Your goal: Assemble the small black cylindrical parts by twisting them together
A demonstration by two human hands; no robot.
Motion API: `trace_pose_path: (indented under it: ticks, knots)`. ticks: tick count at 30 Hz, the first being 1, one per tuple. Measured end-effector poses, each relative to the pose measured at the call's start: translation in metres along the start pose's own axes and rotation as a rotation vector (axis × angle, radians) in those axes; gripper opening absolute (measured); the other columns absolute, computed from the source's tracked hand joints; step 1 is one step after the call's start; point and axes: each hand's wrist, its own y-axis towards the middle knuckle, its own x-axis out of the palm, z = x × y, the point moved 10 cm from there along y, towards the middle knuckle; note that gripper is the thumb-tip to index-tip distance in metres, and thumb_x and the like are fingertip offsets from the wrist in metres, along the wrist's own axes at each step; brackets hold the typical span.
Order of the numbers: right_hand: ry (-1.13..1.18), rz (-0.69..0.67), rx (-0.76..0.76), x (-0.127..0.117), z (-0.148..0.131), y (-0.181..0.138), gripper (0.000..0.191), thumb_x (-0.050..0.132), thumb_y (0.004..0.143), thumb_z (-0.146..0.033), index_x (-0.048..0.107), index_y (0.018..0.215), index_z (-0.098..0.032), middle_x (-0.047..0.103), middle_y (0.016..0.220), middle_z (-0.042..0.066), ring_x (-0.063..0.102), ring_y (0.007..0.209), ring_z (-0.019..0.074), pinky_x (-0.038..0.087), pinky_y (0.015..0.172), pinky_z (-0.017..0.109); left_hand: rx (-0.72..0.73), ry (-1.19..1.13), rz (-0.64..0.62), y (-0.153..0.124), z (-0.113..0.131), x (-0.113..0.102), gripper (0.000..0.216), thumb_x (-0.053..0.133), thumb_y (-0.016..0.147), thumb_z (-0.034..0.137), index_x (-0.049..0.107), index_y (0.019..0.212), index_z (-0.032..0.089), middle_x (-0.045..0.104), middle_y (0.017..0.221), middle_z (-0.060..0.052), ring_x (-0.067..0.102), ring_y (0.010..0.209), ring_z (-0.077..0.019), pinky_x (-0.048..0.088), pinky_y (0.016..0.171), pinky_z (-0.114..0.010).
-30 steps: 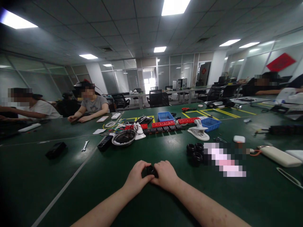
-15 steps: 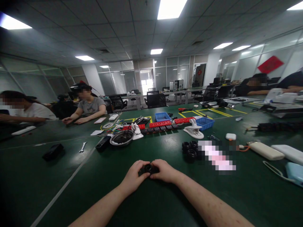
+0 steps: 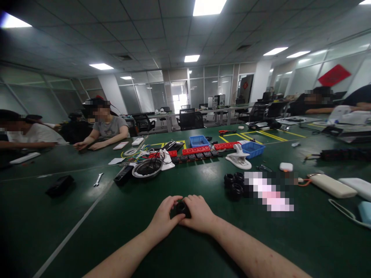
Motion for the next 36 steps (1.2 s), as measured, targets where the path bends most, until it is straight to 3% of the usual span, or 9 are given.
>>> trace_pose_path:
  ticks: [5,10,18,26,31,36]
  knots:
    - [0.233,-0.130,-0.104,0.003,0.003,0.002,0.026,0.063,0.067,-0.027,0.057,0.090,-0.016,0.056,0.087,0.004,0.049,0.083,0.0189,0.037,0.074,0.030,0.023,-0.009,-0.068,0.000,0.002,0.004,0.034,0.060,0.071,0.019,0.055,0.104,0.025,0.053,0.093,-0.002,0.049,0.088,-0.0193,0.040,0.076,-0.029]
    - [0.320,-0.117,-0.084,0.001,0.011,0.004,0.020,0.066,0.065,-0.022,0.056,0.081,-0.014,0.054,0.082,0.002,0.049,0.076,0.0159,0.037,0.067,0.025,0.039,-0.052,-0.086,-0.001,0.006,0.004,0.032,0.059,0.072,0.018,0.056,0.103,0.024,0.053,0.091,-0.002,0.050,0.086,-0.0182,0.040,0.074,-0.028]
    - [0.094,-0.005,0.024,0.003,0.009,0.002,0.029,0.067,0.061,-0.039,0.050,0.068,-0.016,0.053,0.069,0.000,0.046,0.064,0.0142,0.031,0.055,0.023,-0.061,-0.002,0.010,-0.006,0.000,-0.003,0.028,0.068,0.063,0.021,0.059,0.090,0.021,0.053,0.085,-0.001,0.050,0.082,-0.0193,0.039,0.071,-0.029]
    - [-0.071,0.031,0.021,0.001,0.000,0.000,0.037,0.060,0.066,-0.049,0.055,0.083,-0.016,0.057,0.081,0.006,0.050,0.078,0.0218,0.034,0.070,0.033,-0.046,-0.012,0.027,-0.002,-0.004,-0.002,0.031,0.067,0.064,0.019,0.058,0.094,0.021,0.055,0.088,-0.002,0.050,0.085,-0.0197,0.040,0.074,-0.030]
    - [0.161,-0.050,-0.048,0.003,0.004,0.002,0.041,0.065,0.064,-0.039,0.054,0.097,-0.018,0.055,0.092,0.006,0.048,0.086,0.0218,0.036,0.074,0.033,0.020,-0.055,-0.035,0.000,0.002,0.001,0.036,0.063,0.069,0.018,0.056,0.103,0.025,0.055,0.094,-0.002,0.049,0.091,-0.0193,0.039,0.080,-0.031]
    - [0.340,-0.143,-0.127,0.008,0.008,0.006,0.020,0.062,0.069,-0.029,0.058,0.084,-0.016,0.055,0.083,0.003,0.050,0.079,0.0178,0.038,0.069,0.028,0.007,-0.037,-0.028,0.001,0.001,-0.001,0.034,0.065,0.067,0.019,0.058,0.100,0.024,0.056,0.092,-0.002,0.049,0.090,-0.0199,0.039,0.079,-0.032]
